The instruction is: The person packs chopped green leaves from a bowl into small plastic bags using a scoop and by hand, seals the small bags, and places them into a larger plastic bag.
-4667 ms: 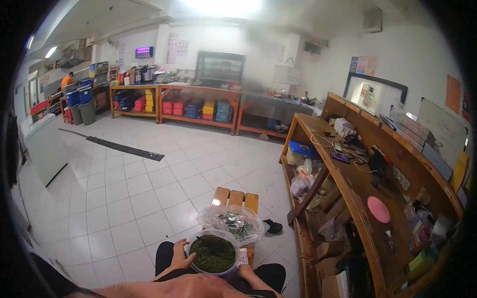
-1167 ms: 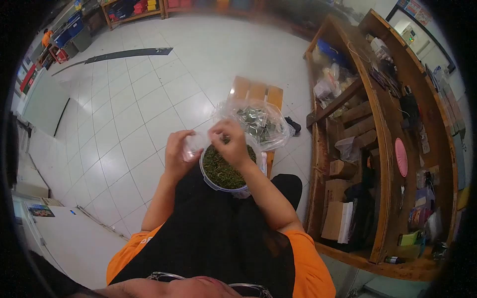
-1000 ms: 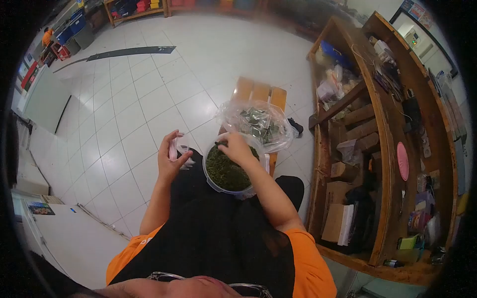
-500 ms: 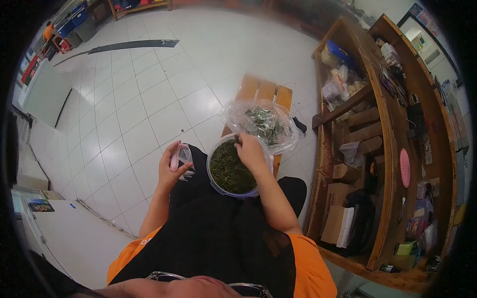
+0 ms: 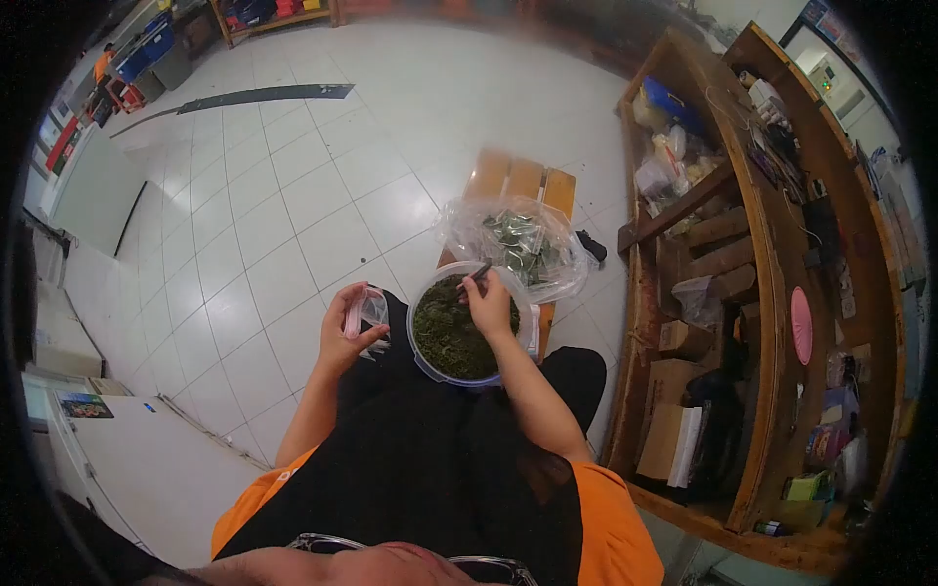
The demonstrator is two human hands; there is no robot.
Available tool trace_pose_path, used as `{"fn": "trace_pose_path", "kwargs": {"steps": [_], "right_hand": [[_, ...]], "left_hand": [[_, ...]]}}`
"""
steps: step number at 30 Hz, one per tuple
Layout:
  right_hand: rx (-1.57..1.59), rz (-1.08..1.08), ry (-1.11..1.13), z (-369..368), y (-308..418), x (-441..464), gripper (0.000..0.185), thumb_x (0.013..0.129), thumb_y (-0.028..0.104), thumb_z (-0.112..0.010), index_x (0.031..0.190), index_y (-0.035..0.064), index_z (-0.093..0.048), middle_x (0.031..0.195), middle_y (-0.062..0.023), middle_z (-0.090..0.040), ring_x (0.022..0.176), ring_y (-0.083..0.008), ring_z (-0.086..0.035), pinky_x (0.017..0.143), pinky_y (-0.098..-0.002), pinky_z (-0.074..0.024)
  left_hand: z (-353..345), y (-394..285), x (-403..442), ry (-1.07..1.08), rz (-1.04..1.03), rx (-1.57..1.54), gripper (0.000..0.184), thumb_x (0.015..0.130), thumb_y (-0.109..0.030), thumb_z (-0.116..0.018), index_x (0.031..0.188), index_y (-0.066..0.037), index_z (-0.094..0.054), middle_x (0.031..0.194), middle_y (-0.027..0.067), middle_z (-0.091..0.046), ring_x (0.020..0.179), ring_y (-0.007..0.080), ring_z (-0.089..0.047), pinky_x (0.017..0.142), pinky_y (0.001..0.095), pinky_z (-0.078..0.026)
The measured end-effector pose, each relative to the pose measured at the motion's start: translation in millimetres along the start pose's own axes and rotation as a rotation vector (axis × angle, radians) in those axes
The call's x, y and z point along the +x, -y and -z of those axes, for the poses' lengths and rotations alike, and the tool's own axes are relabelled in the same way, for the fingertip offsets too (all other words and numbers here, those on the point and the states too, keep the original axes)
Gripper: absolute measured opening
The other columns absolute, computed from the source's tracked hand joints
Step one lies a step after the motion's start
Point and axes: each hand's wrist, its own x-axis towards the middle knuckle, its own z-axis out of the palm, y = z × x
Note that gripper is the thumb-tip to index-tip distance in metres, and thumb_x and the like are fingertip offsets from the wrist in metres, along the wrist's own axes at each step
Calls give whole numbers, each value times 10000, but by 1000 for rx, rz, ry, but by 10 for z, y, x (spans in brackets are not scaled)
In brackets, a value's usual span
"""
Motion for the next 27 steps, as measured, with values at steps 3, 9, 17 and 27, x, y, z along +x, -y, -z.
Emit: {"fn": "trace_pose_path", "kwargs": {"steps": [3,9,17,27], "right_hand": [[78,2,-116,176,70,-15,115,953,92,-558,984,-7,-506,822,-115,-655,685,-163,-648,588,-285,-555],[135,59,-313,483,667,-188,116,979,127,-524,1001,20,-486,817,-82,-585,632,-145,-598,576,-287,-546],[-272,606,-267,448,1234,-653,96,949,46,-549,1018,8,-493,859,-126,-627,797,-192,-636,676,-321,-528],[-464,677,25,316,1016,-765,148,845,-27,-618,986,-3,-581,908,-147,-585,816,-286,-596,725,-356,-489]], "left_hand": [[-82,-40,-13,29,0,34,746,650,-17,-841,1290,-30,-458,1192,99,-597,1136,198,-540,1003,324,-392],[-590,-143,81,166,-86,20,717,662,-87,-857,1271,-39,-481,1178,77,-607,1079,161,-556,925,299,-443],[-1134,30,201,241,-134,193,702,642,-190,-865,1234,-35,-520,1142,121,-604,1106,267,-561,958,354,-435],[-1099,71,129,40,-222,62,748,633,-223,-881,1227,7,-489,1064,128,-599,1056,268,-571,915,352,-453]]}}
